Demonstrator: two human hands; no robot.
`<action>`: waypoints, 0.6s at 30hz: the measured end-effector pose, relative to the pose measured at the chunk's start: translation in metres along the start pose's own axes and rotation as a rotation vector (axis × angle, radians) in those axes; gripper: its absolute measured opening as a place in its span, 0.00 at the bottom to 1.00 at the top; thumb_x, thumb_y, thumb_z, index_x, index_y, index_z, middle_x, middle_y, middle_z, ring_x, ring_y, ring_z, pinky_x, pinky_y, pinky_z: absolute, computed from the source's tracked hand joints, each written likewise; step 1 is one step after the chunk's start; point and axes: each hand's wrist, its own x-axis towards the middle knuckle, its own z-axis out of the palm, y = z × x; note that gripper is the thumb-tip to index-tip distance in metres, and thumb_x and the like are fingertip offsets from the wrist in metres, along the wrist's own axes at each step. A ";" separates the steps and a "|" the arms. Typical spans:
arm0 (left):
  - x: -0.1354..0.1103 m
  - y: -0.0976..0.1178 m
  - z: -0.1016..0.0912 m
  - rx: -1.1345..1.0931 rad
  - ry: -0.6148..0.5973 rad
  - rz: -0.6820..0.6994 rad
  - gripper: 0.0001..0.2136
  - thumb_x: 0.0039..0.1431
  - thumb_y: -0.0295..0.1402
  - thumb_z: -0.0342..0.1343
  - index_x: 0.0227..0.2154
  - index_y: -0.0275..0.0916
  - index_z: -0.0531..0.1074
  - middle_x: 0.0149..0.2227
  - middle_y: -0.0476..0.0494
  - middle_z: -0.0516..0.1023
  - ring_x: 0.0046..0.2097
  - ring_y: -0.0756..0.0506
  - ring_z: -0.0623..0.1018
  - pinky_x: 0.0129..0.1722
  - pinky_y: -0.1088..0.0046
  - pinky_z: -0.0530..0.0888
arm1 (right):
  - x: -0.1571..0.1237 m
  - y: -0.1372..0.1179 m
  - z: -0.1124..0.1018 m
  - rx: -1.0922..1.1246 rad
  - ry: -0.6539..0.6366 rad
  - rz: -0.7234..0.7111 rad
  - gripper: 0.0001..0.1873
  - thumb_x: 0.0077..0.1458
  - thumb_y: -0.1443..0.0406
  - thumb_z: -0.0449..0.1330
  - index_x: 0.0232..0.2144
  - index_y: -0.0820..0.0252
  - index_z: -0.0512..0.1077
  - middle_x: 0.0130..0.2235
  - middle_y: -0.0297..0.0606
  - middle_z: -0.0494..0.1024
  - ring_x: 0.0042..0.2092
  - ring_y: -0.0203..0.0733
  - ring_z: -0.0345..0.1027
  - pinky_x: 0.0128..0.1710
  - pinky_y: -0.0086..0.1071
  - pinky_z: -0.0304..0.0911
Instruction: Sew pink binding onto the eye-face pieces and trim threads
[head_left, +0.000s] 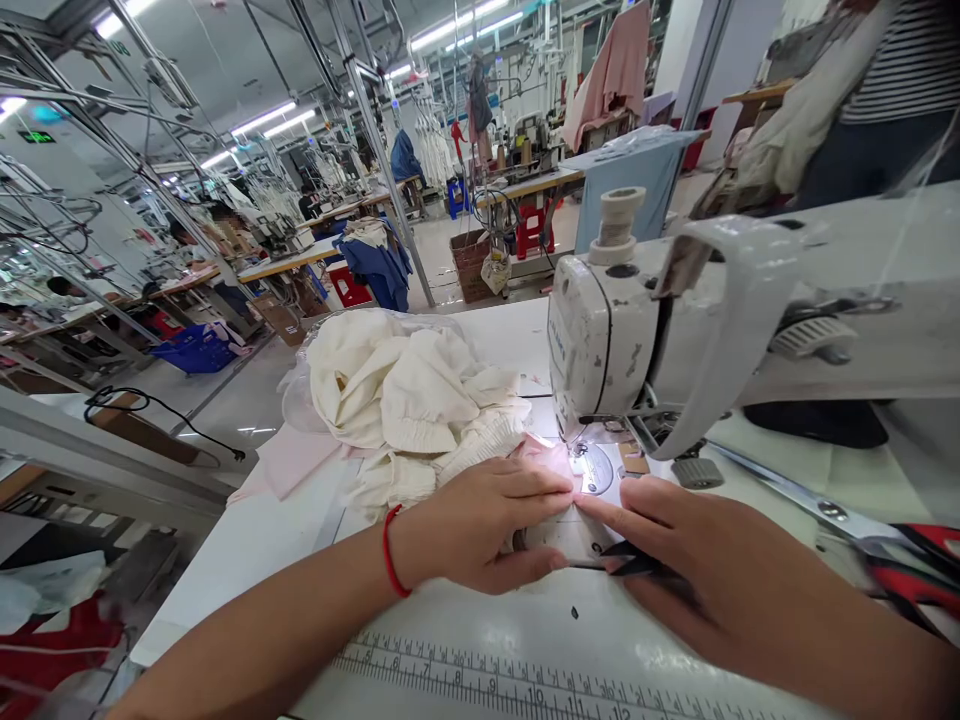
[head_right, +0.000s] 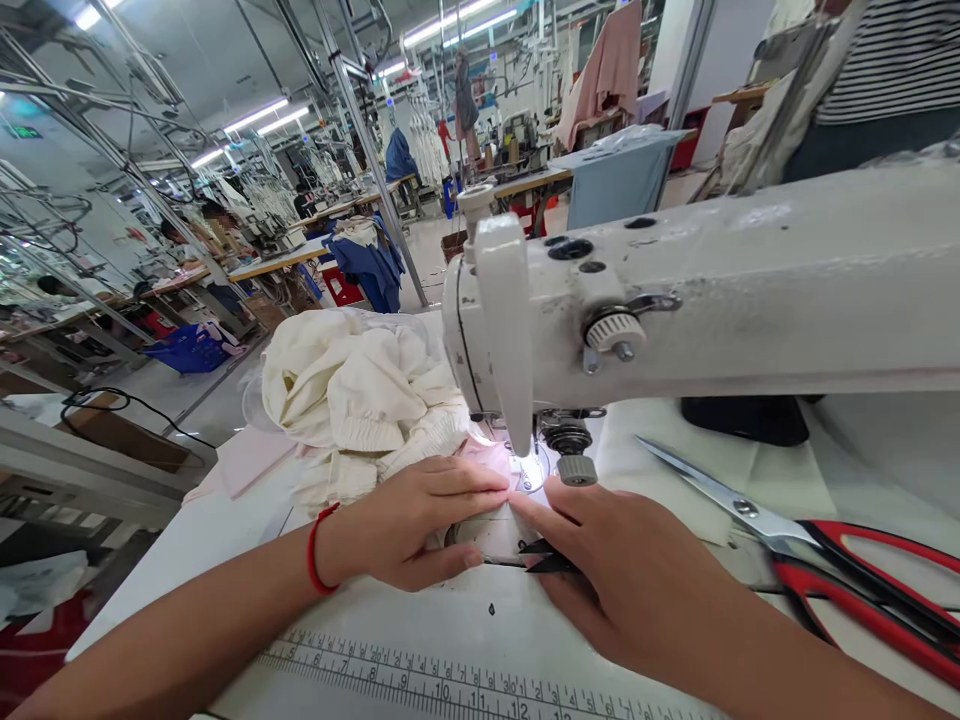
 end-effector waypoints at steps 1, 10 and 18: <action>0.001 0.001 0.000 0.006 0.007 -0.002 0.23 0.75 0.42 0.55 0.61 0.25 0.74 0.59 0.26 0.82 0.59 0.36 0.83 0.62 0.56 0.81 | -0.001 0.001 0.000 -0.004 0.003 -0.001 0.25 0.63 0.67 0.58 0.62 0.59 0.74 0.39 0.40 0.82 0.30 0.46 0.76 0.26 0.38 0.68; 0.002 0.001 0.003 0.013 -0.006 -0.032 0.22 0.78 0.41 0.51 0.63 0.27 0.71 0.61 0.26 0.80 0.61 0.35 0.81 0.64 0.54 0.79 | -0.002 0.007 0.000 -0.106 0.020 -0.002 0.19 0.67 0.64 0.55 0.57 0.58 0.74 0.37 0.41 0.82 0.29 0.46 0.77 0.23 0.37 0.67; -0.001 0.002 0.001 0.022 0.025 -0.078 0.19 0.78 0.39 0.52 0.62 0.33 0.71 0.62 0.27 0.78 0.64 0.34 0.80 0.62 0.50 0.79 | 0.004 -0.003 0.005 -0.020 -0.021 0.023 0.26 0.67 0.65 0.56 0.65 0.61 0.67 0.37 0.39 0.79 0.30 0.46 0.76 0.24 0.38 0.66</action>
